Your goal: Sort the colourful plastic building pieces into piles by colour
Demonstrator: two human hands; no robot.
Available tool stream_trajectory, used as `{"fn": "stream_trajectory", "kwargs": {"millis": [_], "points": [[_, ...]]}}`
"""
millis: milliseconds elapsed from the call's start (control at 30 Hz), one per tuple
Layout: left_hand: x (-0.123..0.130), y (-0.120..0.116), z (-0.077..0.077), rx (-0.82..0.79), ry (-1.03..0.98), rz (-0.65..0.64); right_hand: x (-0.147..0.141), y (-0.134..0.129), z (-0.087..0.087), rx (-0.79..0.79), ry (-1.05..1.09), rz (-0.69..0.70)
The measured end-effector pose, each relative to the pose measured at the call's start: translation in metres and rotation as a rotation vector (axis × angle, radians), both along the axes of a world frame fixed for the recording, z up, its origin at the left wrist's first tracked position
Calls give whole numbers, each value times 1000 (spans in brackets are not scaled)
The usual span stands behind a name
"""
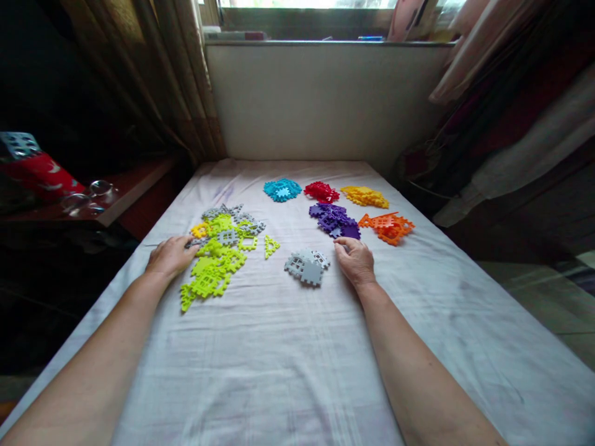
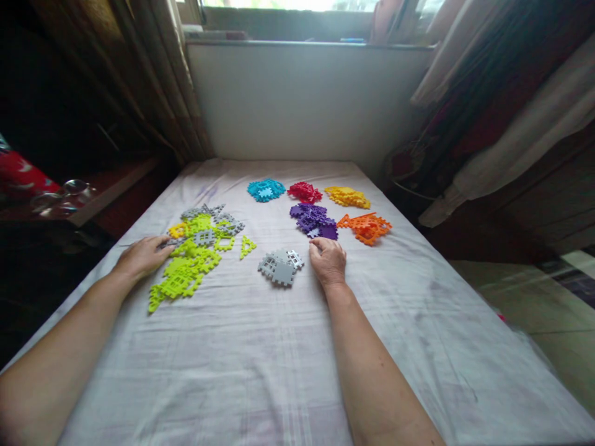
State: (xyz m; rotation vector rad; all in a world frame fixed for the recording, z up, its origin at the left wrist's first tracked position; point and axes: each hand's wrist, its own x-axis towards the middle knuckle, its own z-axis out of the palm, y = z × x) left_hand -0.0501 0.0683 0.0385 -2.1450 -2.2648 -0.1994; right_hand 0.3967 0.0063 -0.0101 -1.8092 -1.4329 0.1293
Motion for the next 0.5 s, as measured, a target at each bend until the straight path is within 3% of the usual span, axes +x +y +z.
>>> {"fn": "stream_trajectory", "kwargs": {"millis": [100,300,400,500], "points": [[8,-4,12,-91,41,84,2,0,-1,-3,-9,8],[10,-13,39,-76,-81,183,2,-1,0,-3,-12,13],[9,-17,47,37,-223,239,1,-1,1,-19,-10,14],[34,-23,47,170,-453,131,-1,-1,3,-42,-13,6]]}}
